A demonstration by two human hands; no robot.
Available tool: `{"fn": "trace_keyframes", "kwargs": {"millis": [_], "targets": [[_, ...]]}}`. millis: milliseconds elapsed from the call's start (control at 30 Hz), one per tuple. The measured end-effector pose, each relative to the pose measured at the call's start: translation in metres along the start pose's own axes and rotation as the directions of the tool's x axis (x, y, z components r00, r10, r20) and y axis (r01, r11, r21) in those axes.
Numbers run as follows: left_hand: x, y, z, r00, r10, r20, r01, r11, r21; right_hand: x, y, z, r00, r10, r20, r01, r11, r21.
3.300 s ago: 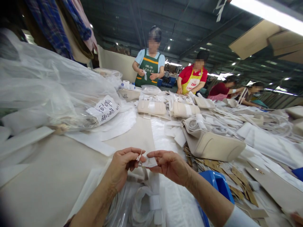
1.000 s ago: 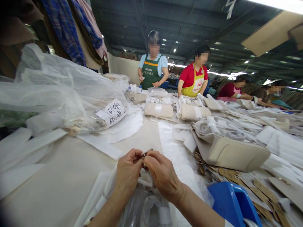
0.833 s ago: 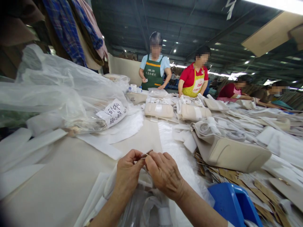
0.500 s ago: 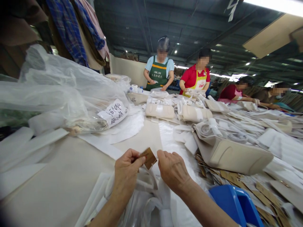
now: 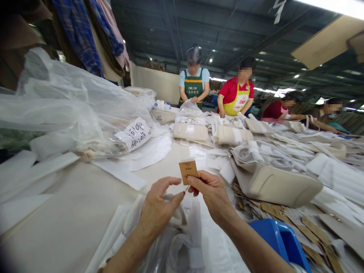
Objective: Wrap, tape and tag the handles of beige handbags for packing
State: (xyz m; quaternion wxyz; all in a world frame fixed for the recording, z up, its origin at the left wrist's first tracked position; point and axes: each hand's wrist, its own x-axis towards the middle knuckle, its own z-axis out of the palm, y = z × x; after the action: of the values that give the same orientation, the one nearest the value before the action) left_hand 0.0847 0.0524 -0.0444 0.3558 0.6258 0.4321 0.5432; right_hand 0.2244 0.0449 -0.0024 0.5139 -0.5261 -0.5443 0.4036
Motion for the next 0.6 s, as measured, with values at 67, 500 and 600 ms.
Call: {"fn": "trace_keyframes", "kwargs": {"millis": [67,500,600], "targets": [[0.0,0.001,0.001,0.978,0.007,0.207,-0.047,0.981,0.19,-0.004,-0.001,0.0,1.0,0.0,-0.003,0.0,0.999,0.047],[-0.005,-0.002,0.005,0.952,-0.04,0.303,-0.148,0.806,0.573,-0.028,0.002,-0.031,0.979,-0.005,-0.202,-0.08,0.908,-0.411],[-0.002,0.0,0.004,0.964,-0.117,0.237,-0.044,0.812,0.582,-0.094,-0.003,-0.015,0.882,-0.372,0.288,0.45,0.486,-0.749]]}}
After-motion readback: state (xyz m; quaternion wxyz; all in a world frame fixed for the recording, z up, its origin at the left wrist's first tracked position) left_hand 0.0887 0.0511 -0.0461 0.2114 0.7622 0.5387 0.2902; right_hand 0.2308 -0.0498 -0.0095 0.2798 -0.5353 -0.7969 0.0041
